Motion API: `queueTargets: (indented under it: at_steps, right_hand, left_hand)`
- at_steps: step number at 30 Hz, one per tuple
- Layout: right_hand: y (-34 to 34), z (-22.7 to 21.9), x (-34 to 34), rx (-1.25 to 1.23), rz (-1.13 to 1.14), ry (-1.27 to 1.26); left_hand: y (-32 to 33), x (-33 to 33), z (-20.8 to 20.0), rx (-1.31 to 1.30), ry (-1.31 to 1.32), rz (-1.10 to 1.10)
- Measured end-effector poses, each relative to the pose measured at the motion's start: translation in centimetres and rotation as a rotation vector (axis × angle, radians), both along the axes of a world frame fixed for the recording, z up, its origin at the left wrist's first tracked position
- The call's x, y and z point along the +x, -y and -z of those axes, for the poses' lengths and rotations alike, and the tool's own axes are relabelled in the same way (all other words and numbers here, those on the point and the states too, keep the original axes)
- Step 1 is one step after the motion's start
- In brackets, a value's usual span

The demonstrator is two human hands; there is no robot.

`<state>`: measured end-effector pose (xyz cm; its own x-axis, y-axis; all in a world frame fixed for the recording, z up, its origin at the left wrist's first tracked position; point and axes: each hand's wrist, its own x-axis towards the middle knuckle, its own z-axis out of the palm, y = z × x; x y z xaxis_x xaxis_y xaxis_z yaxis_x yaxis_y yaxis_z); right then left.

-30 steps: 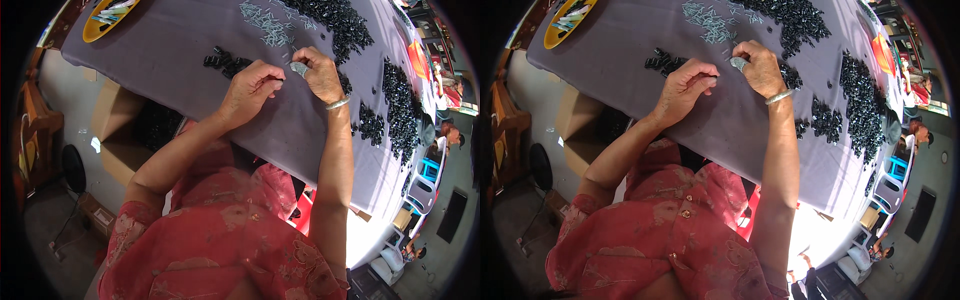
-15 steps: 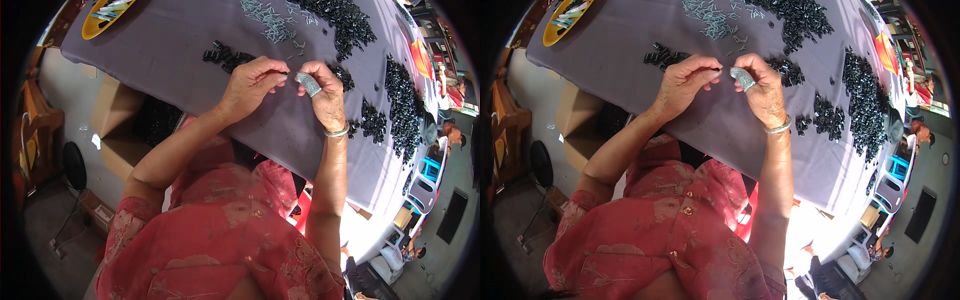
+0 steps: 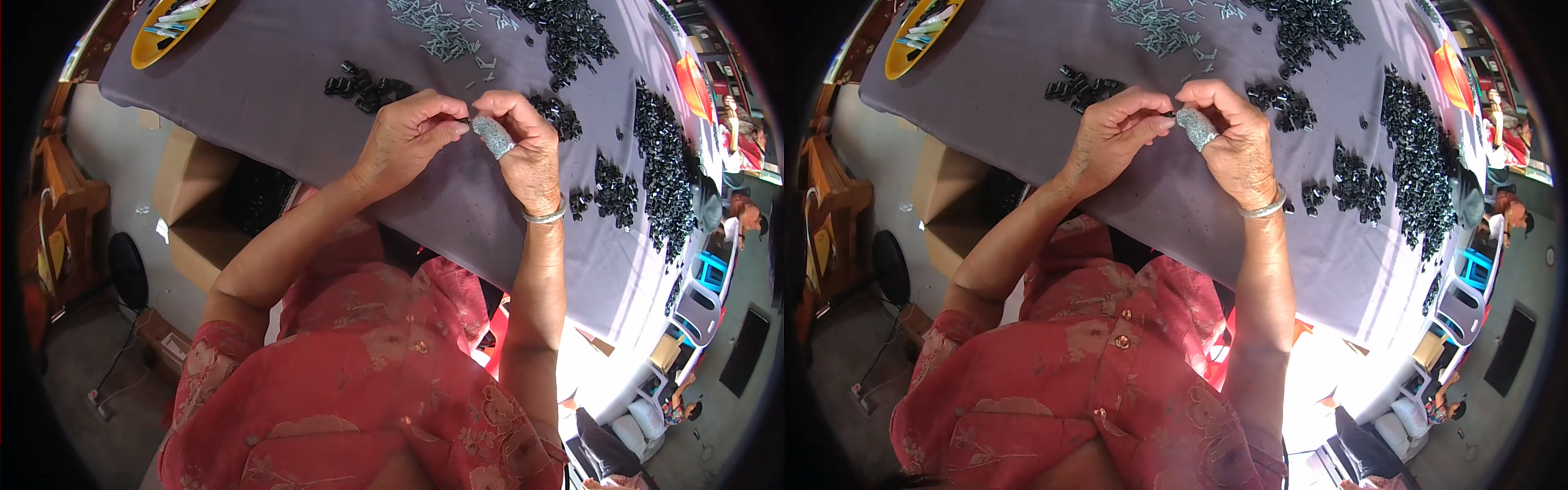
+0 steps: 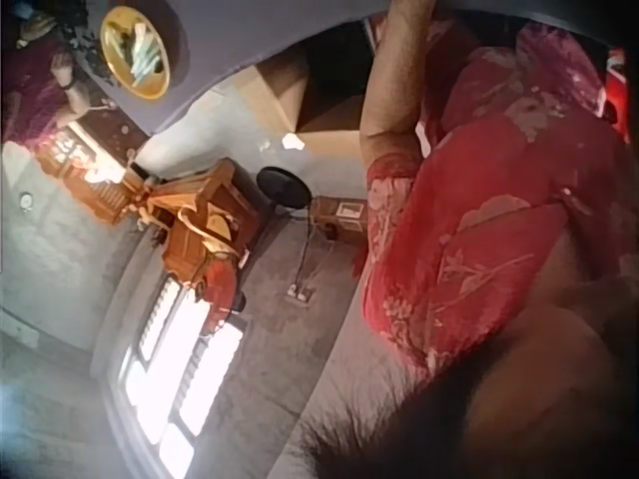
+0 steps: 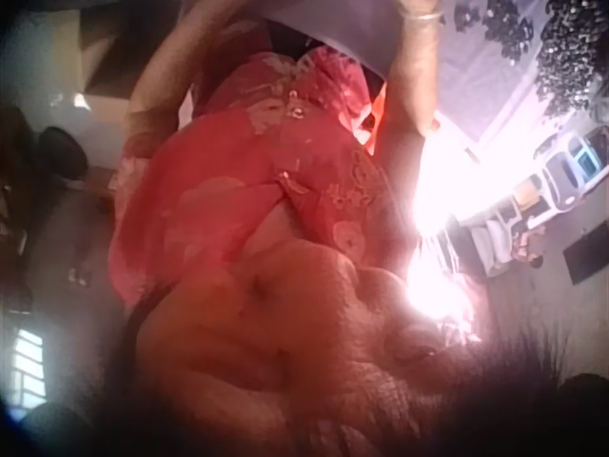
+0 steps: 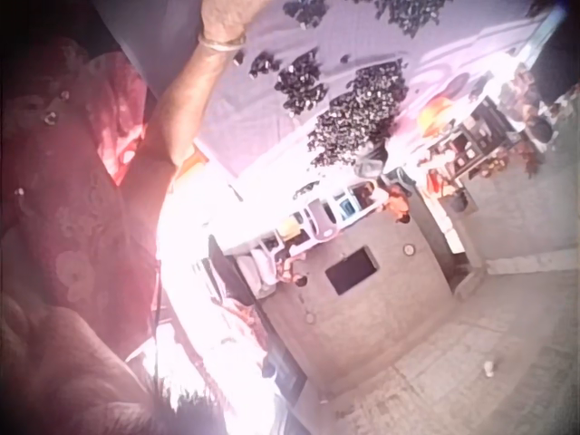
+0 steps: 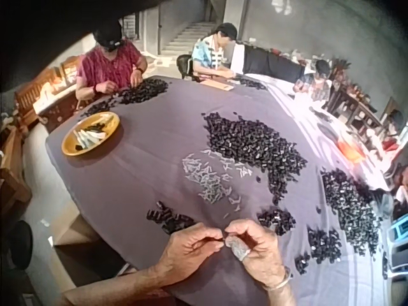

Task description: The person assembles small plastic components by inserting metal pins into each plastic piece by hand.

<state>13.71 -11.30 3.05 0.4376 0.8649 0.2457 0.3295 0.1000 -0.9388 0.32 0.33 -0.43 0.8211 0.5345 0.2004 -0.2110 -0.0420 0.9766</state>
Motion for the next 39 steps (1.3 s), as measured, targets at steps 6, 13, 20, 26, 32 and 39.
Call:
queueTargets:
  at_steps: [6,13,20,26,32,39]
  right_hand:
    - [0.2,0.4,0.4,-0.046,-0.012,-0.041]
    - [0.4,-1.0,0.2,-0.147,0.021,0.22]
    - [0.6,-0.8,0.3,-0.13,0.008,0.24]
    - [0.5,-1.4,-0.1,-0.145,0.044,0.388]
    - [0.6,-1.4,0.0,-0.15,0.061,0.372]
    - [0.8,-0.8,0.6,-0.161,-0.004,0.351]
  left_hand:
    - [0.1,0.2,0.2,0.059,-0.008,-0.036]
    - [0.2,0.1,-0.3,0.25,-0.057,-0.065]
    - [0.4,0.2,-0.4,0.284,-0.065,-0.079]
    - [0.4,0.0,-0.6,0.247,-0.09,-0.059]
    - [0.2,0.2,-0.5,0.266,-0.082,-0.033]
    - [0.3,0.1,-0.4,0.252,-0.104,-0.031]
